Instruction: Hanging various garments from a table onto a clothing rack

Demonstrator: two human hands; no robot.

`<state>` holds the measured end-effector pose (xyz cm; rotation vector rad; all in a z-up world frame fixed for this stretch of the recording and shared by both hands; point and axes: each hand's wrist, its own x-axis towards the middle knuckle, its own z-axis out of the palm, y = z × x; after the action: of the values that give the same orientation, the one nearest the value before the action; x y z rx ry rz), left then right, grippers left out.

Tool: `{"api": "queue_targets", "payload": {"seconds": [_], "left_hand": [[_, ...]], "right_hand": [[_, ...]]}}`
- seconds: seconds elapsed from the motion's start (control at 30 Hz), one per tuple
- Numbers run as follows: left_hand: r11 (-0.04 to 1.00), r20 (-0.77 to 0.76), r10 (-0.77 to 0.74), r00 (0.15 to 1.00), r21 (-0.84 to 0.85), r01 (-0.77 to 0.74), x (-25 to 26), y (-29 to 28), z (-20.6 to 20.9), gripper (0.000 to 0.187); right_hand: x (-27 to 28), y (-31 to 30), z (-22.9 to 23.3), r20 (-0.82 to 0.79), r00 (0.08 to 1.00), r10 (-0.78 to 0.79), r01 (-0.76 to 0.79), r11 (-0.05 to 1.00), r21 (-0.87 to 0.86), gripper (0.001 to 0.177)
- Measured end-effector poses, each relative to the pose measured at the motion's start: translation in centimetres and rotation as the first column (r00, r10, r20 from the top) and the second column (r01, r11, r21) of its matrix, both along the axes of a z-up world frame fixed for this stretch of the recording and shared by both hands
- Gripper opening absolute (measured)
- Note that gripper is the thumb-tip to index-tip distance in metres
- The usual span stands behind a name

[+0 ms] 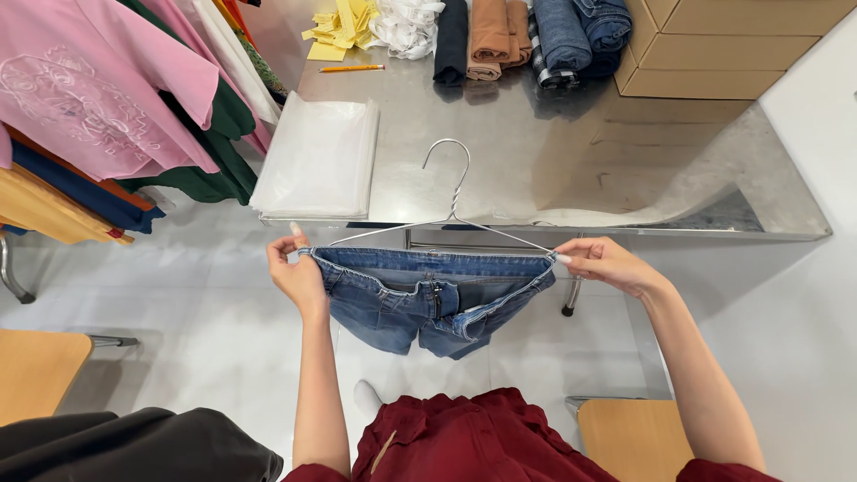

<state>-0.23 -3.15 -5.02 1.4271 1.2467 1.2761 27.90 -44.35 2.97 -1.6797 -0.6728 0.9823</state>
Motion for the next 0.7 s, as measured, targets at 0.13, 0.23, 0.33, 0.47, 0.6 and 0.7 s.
{"api": "queue_targets", "payload": {"seconds": [0.13, 0.23, 0.33, 0.47, 0.6, 0.7], "left_hand": [[0.993, 0.040, 0.040, 0.998, -0.109, -0.036, -0.1, -0.6, 0.0, 0.025], [0.985, 0.164, 0.058, 0.985, -0.169, -0.030, -0.7, -0.3, -0.5, 0.030], [0.992, 0.076, 0.080, 0.994, -0.101, -0.072, -1.4, -0.4, 0.6, 0.032], [1.000, -0.109, -0.030, 0.994, -0.003, 0.030, -2.3, -0.8, 1.7, 0.027], [0.988, -0.495, -0.088, 0.865, 0.065, 0.137, -4.0, -0.5, 3.7, 0.042], [0.978, -0.488, -0.139, 0.862, 0.070, 0.197, -4.3, 1.3, 1.9, 0.050]], "right_hand": [[0.1, 0.1, -1.0, 0.084, 0.995, -0.054, 0.052, 0.998, 0.025, 0.018], [-0.4, 0.1, -1.1, 0.118, 0.988, -0.095, 0.089, 0.995, 0.053, 0.019], [-0.8, 0.3, -0.6, 0.145, 0.985, -0.094, 0.085, 0.994, 0.069, 0.019], [-0.4, -0.3, -0.6, 0.172, 0.979, -0.109, 0.090, 0.989, 0.113, 0.020], [-0.2, -0.6, -1.1, 0.192, 0.972, -0.138, 0.103, 0.978, 0.181, 0.019], [0.0, -0.4, -1.5, 0.199, 0.973, -0.120, 0.079, 0.975, 0.207, 0.020]]}}
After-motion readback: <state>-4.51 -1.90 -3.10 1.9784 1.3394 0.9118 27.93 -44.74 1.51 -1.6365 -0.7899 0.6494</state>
